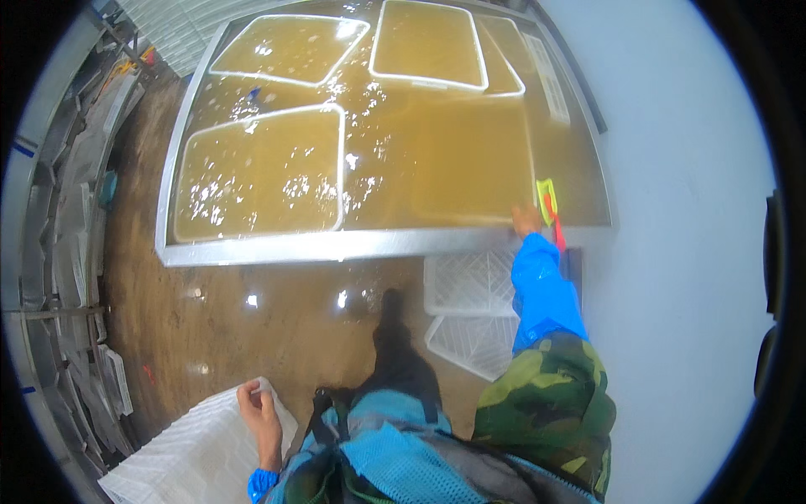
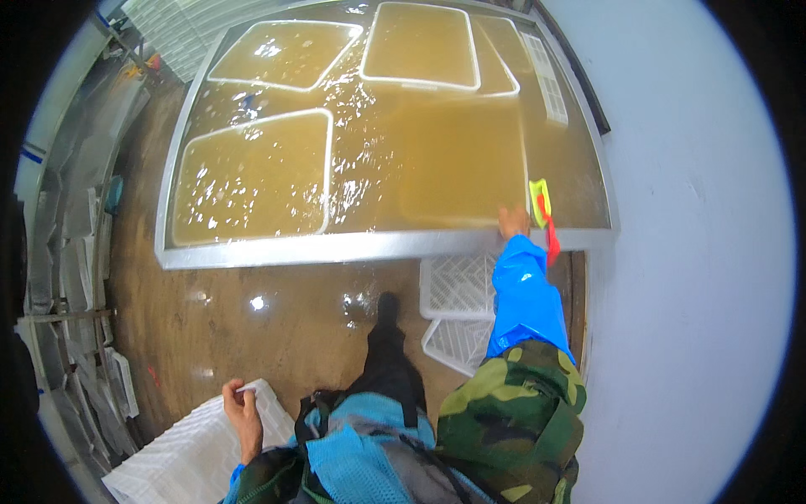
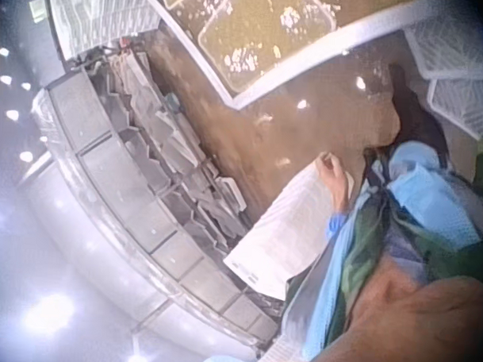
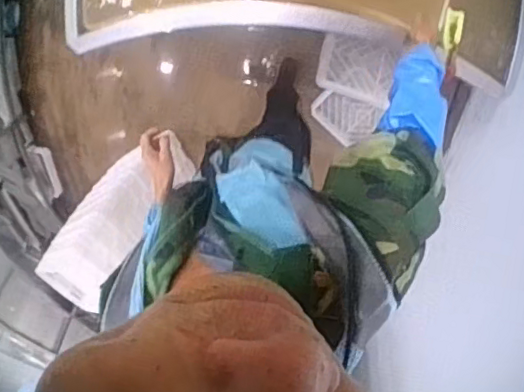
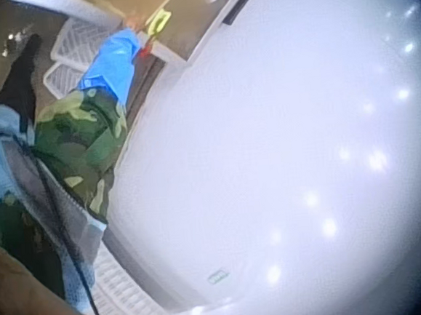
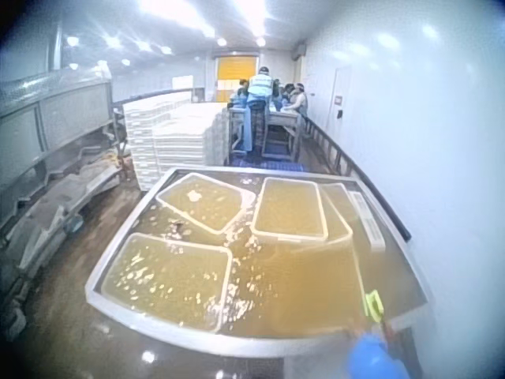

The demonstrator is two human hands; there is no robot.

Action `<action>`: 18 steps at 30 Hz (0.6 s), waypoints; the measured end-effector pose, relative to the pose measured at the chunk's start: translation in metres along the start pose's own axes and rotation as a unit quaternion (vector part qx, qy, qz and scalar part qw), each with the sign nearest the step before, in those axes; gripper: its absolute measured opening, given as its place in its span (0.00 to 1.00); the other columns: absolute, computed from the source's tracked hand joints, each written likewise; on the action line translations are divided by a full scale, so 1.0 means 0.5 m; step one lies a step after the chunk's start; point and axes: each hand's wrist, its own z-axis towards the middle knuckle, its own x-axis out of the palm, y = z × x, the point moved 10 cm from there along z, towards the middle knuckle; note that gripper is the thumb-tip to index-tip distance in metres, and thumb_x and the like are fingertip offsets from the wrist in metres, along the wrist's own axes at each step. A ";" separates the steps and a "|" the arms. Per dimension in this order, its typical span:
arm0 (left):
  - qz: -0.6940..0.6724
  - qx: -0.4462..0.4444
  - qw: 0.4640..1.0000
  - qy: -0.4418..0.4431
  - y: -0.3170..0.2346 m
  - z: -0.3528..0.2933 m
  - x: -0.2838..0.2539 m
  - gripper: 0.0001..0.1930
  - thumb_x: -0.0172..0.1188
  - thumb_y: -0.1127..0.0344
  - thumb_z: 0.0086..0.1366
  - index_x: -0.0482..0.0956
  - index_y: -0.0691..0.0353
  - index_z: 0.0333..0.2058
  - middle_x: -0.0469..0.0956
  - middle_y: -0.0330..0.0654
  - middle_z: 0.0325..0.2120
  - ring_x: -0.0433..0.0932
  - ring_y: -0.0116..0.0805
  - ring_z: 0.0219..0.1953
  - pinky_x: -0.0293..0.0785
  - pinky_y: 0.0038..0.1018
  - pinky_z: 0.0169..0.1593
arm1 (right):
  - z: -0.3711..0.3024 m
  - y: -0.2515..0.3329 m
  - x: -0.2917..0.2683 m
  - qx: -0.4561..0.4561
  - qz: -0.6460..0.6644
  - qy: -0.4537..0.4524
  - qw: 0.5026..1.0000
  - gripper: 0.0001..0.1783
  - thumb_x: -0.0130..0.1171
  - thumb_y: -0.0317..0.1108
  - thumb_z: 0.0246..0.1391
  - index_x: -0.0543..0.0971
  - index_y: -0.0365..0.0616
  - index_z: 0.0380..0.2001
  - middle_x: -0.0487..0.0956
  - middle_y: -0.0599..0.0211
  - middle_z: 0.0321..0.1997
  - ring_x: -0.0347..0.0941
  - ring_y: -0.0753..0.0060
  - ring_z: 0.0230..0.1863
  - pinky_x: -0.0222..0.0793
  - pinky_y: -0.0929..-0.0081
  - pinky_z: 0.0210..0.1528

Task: The person repeatedly picks up white plastic baskets, dips them into a large water tank, and scrubs them with a yellow sponge. The person then places the cleaned baskets onto a stack on the floor. The task is performed continuously throughout the clip.

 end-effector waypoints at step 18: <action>0.044 -0.016 0.996 0.074 -0.210 0.139 0.217 0.12 0.53 0.73 0.59 0.71 0.66 0.43 0.71 0.45 0.35 0.73 0.33 0.38 0.70 0.30 0.43 | 0.210 -0.061 0.008 0.030 -0.093 0.085 0.992 0.15 0.60 0.33 0.45 0.78 0.40 0.38 0.79 0.44 0.43 0.74 0.41 0.48 0.70 0.51 0.50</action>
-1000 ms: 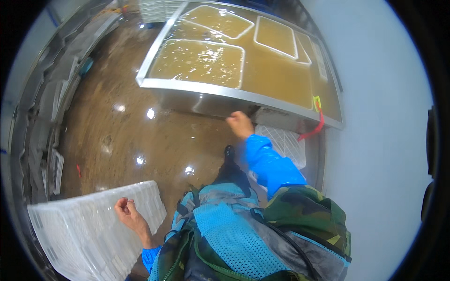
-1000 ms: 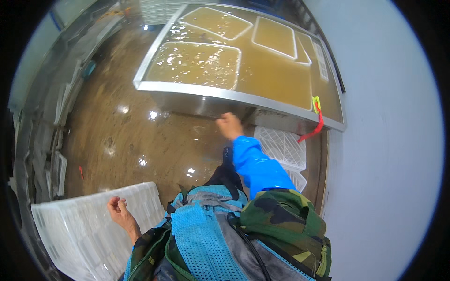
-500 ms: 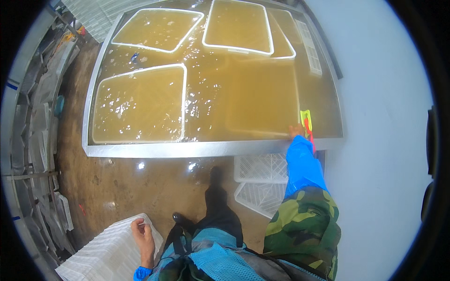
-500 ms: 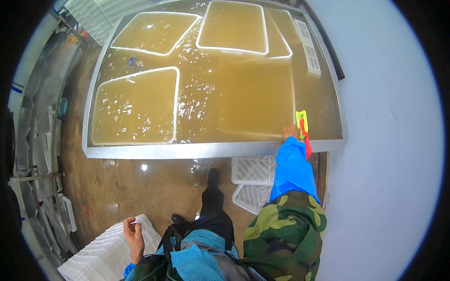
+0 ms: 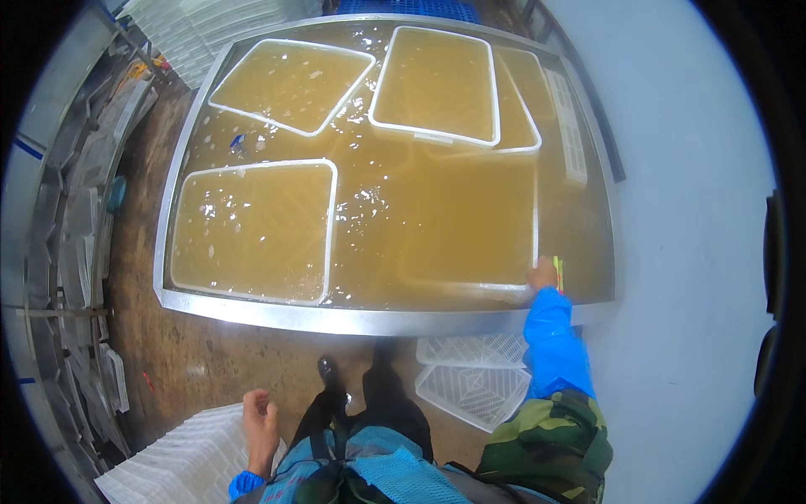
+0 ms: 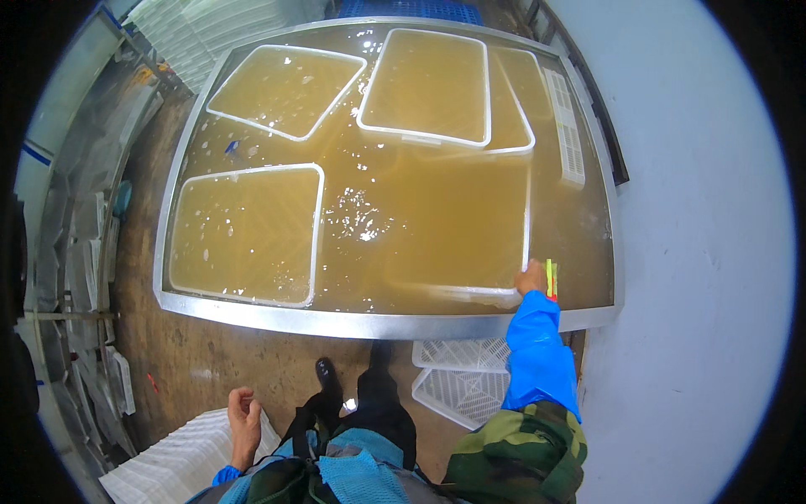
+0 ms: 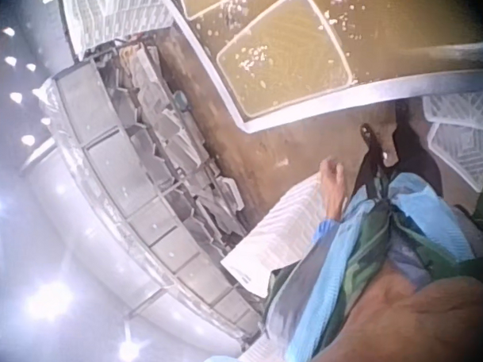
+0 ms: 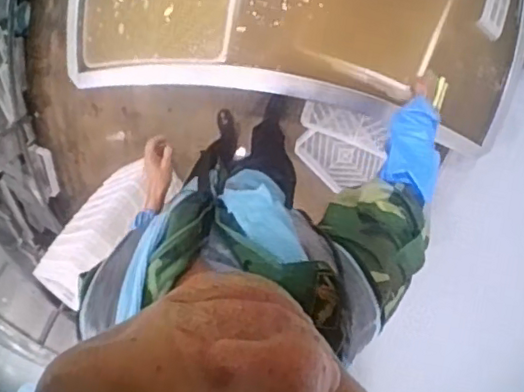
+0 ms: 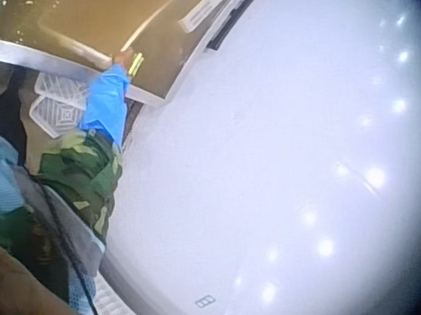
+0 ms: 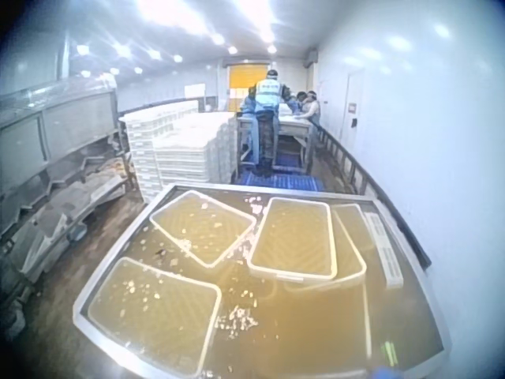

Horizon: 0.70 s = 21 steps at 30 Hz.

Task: The person repeatedly picks up white plastic baskets, dips them into a large water tank, and scrubs them with a yellow sponge. The person then places the cleaned baskets onto a stack on the floor. The task is performed continuously throughout the clip.

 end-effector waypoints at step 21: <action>-0.103 0.340 0.921 0.161 -0.293 0.074 0.326 0.19 0.61 0.66 0.57 0.70 0.69 0.45 0.74 0.54 0.39 0.76 0.49 0.39 0.73 0.36 0.43 | -0.423 0.166 -0.429 0.053 0.279 0.011 0.959 0.07 0.60 0.30 0.42 0.71 0.44 0.19 0.70 0.68 0.15 0.65 0.74 0.12 0.60 0.72 0.12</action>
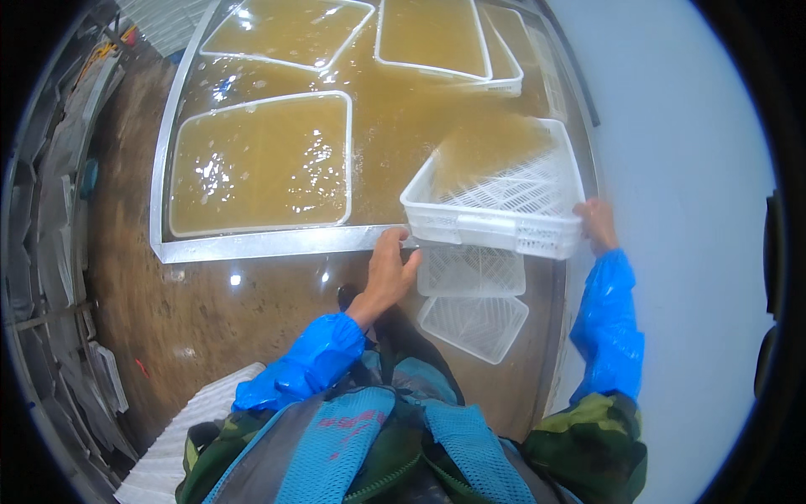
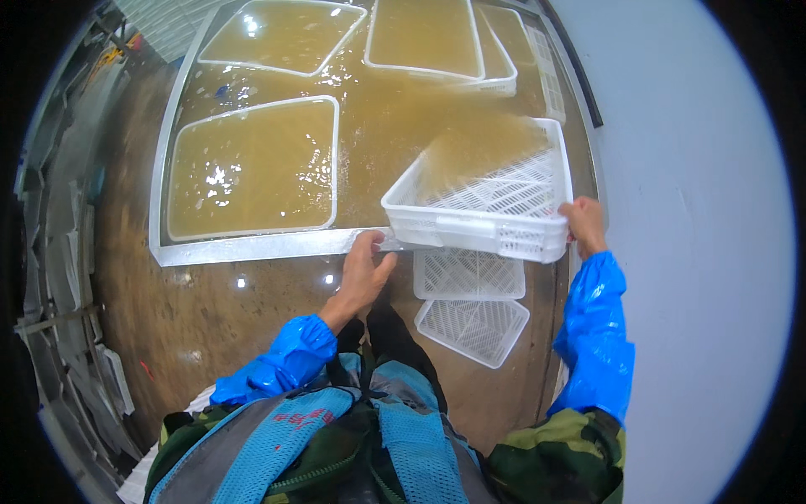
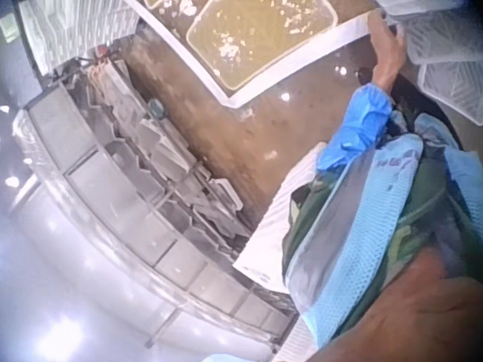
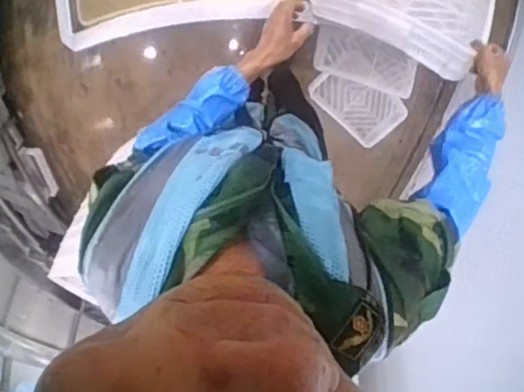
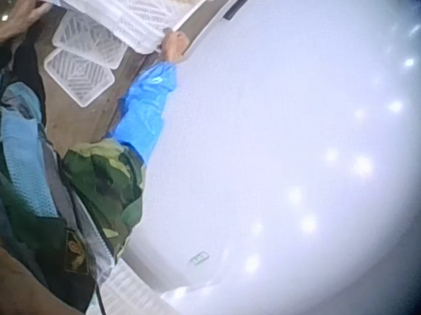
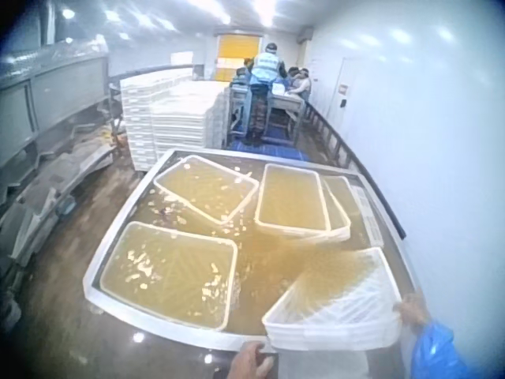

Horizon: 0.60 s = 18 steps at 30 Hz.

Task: The person repeatedly picks up white plastic baskets, dips them into a large water tank, and scrubs them with a yellow sponge. The person then places the cleaned baskets onto a stack on the floor. The task is performed continuously throughout the clip.

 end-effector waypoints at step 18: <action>-0.270 -0.430 0.860 -0.056 0.265 0.039 0.113 0.22 0.62 0.73 0.54 0.67 0.77 0.45 0.76 0.52 0.36 0.78 0.39 0.33 0.75 0.34 0.33 | -0.285 -0.204 0.289 -0.061 0.140 0.080 0.985 0.14 0.63 0.39 0.52 0.75 0.39 0.24 0.78 0.63 0.24 0.73 0.74 0.28 0.69 0.69 0.31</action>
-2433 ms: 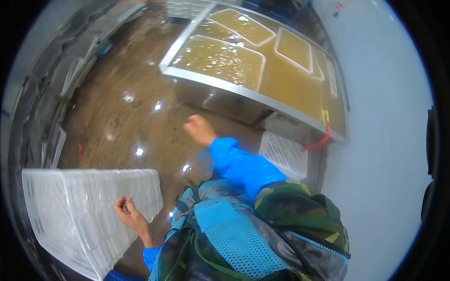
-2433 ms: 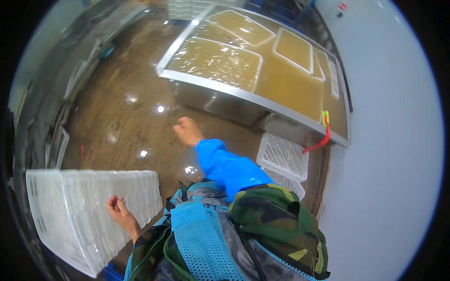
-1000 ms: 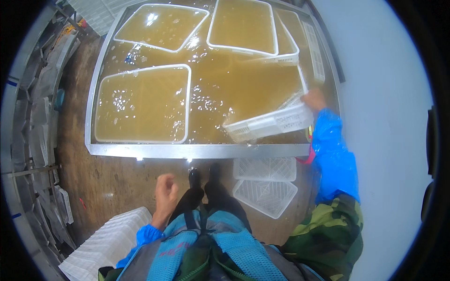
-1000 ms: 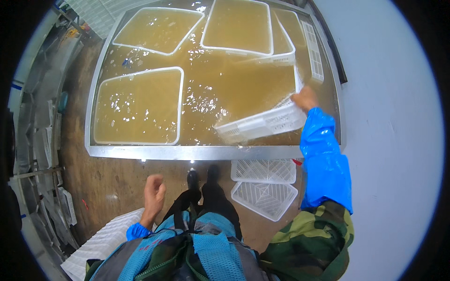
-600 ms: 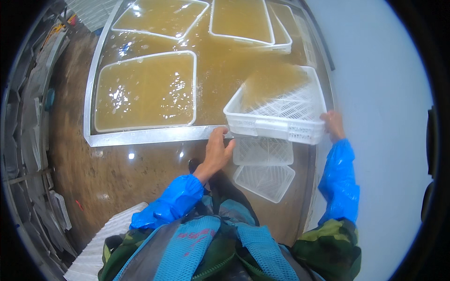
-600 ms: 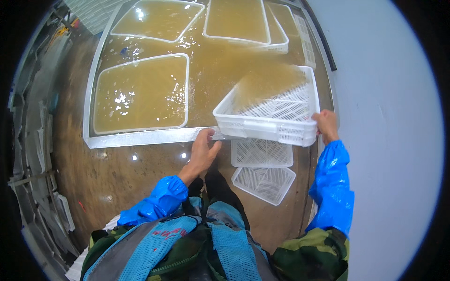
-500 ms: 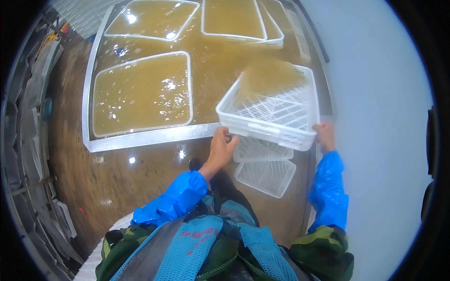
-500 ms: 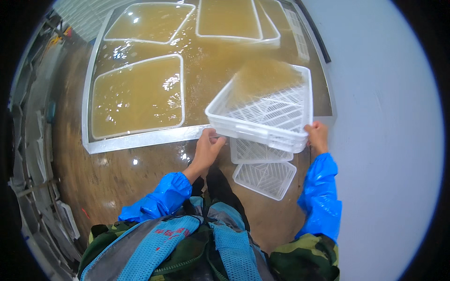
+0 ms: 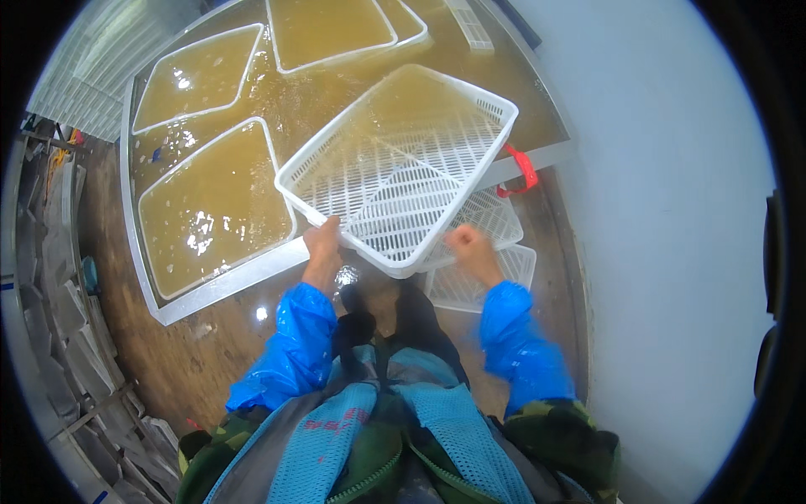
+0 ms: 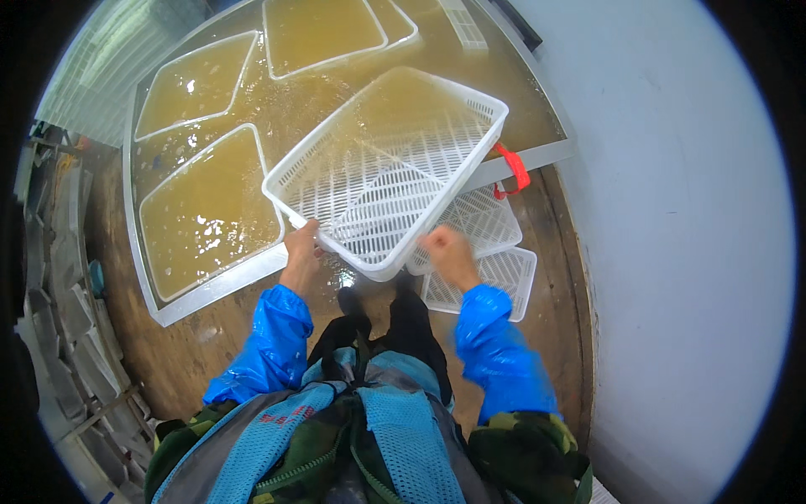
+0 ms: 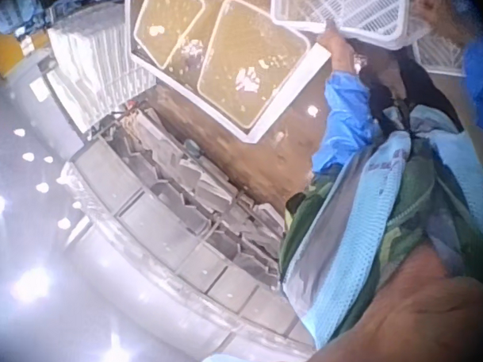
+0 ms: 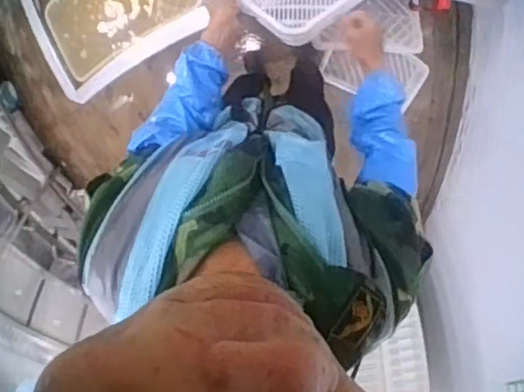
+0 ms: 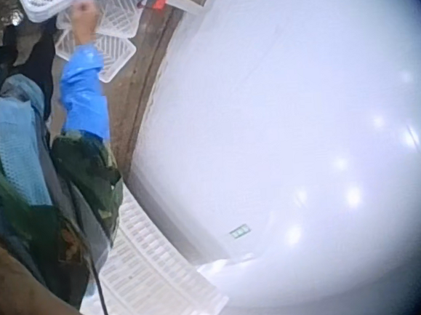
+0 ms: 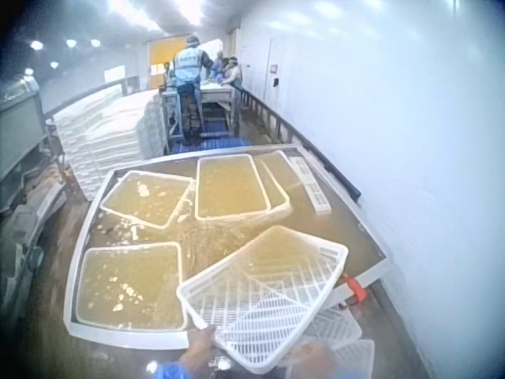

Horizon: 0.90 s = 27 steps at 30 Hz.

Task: The person repeatedly picks up white plastic baskets, dips them into a large water tank, and scrubs them with a yellow sponge. The person then places the cleaned baskets onto a stack on the floor. The task is performed continuously throughout the clip.

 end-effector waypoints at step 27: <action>0.461 0.618 0.627 -0.111 -0.654 -0.486 0.310 0.23 0.61 0.71 0.47 0.67 0.69 0.44 0.75 0.55 0.29 0.78 0.51 0.31 0.73 0.41 0.36 | 0.110 -0.047 -0.088 -0.055 0.084 -0.049 0.994 0.10 0.60 0.34 0.55 0.77 0.38 0.36 0.78 0.62 0.31 0.74 0.70 0.31 0.71 0.73 0.36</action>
